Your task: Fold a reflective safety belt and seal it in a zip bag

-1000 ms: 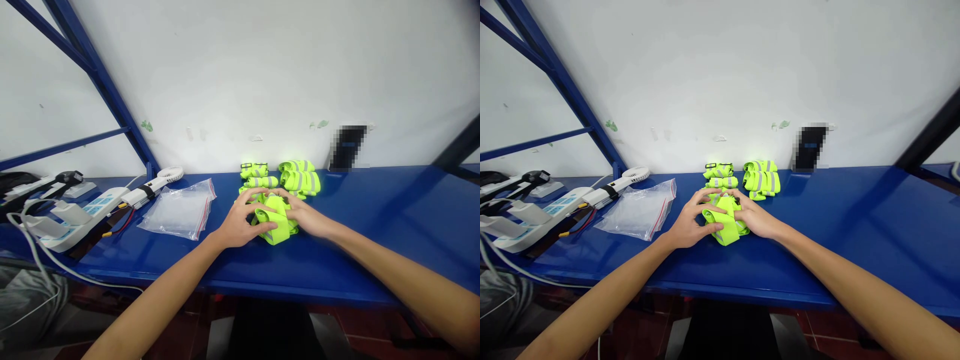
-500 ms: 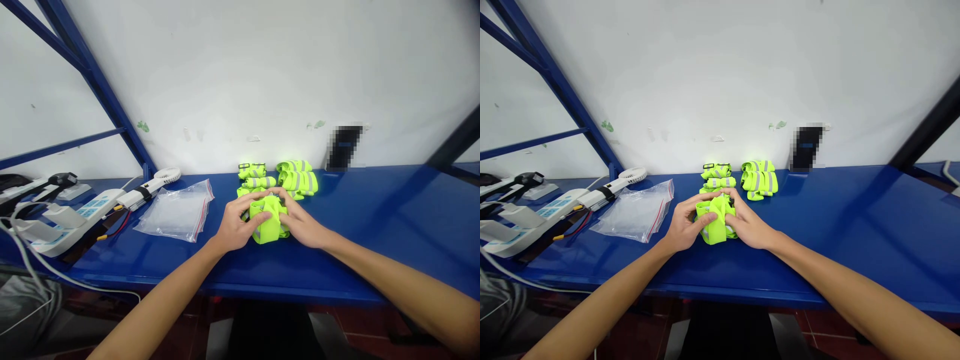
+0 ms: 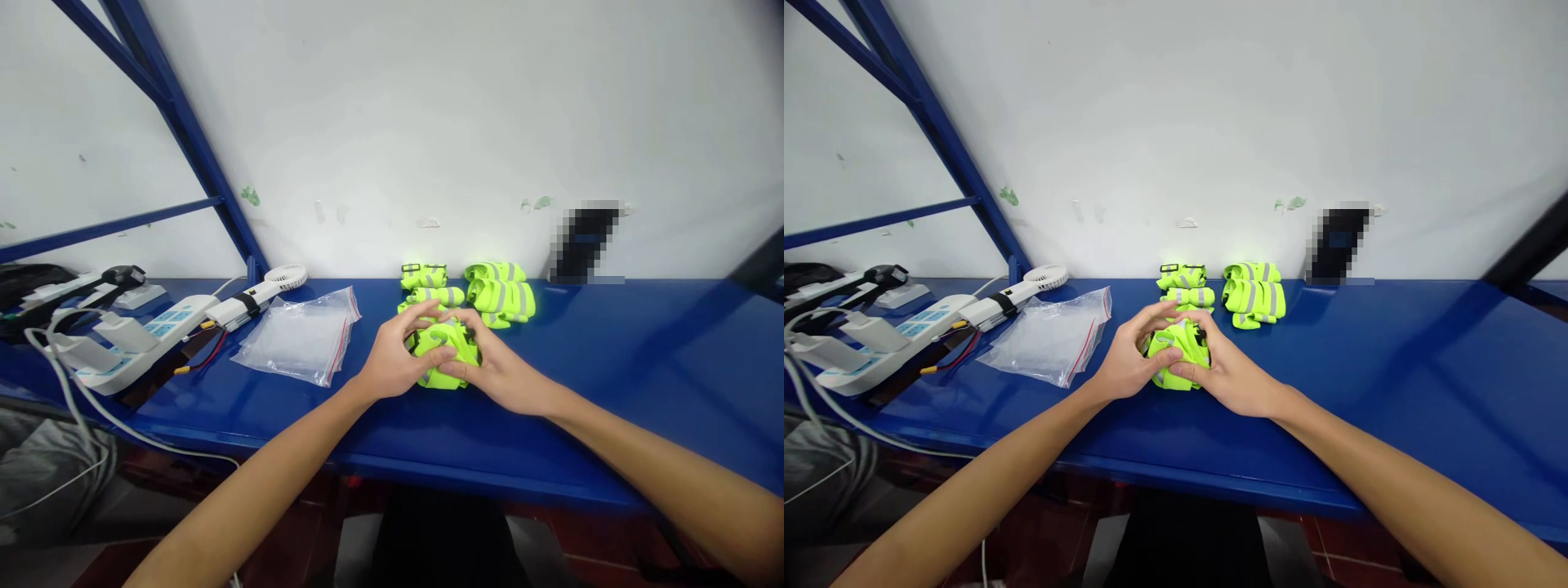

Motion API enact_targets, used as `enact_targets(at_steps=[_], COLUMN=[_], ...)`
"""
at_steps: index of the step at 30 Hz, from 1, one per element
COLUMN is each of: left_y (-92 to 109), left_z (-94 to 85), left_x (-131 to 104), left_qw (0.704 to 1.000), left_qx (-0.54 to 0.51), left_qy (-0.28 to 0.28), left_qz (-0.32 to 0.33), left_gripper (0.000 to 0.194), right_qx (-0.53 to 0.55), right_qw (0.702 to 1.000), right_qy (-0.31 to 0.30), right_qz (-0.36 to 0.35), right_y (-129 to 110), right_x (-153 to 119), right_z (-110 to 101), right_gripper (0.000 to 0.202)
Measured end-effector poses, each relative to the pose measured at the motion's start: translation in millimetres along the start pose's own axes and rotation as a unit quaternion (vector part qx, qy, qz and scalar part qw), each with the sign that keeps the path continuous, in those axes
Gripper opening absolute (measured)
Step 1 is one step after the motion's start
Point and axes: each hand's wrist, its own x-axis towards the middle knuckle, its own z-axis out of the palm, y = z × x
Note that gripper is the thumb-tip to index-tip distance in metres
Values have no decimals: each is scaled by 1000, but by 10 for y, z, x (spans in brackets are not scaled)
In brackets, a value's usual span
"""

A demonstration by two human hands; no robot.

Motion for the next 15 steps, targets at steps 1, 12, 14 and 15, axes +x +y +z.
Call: enact_targets(at_steps=[1, 12, 14, 15], left_y=[-1, -30, -44, -49], left_z=[-9, -43, -23, -15], left_x=[0, -17, -28, -31], left_qw=[999, 981, 973, 968], left_qx=[33, 175, 206, 222], left_qy=[-7, 6, 30, 39], left_qz=[-4, 84, 100, 108], left_gripper=[71, 51, 49, 48], right_qx=[-11, -56, -40, -30], right_qw=[1000, 995, 996, 997], right_qy=[-3, 50, 45, 45], right_qz=[-15, -70, -66, -63], right_y=[-6, 19, 33, 39], right_x=[-3, 4, 18, 25], right_z=[-14, 41, 35, 33], right_gripper=[45, 44, 46, 47])
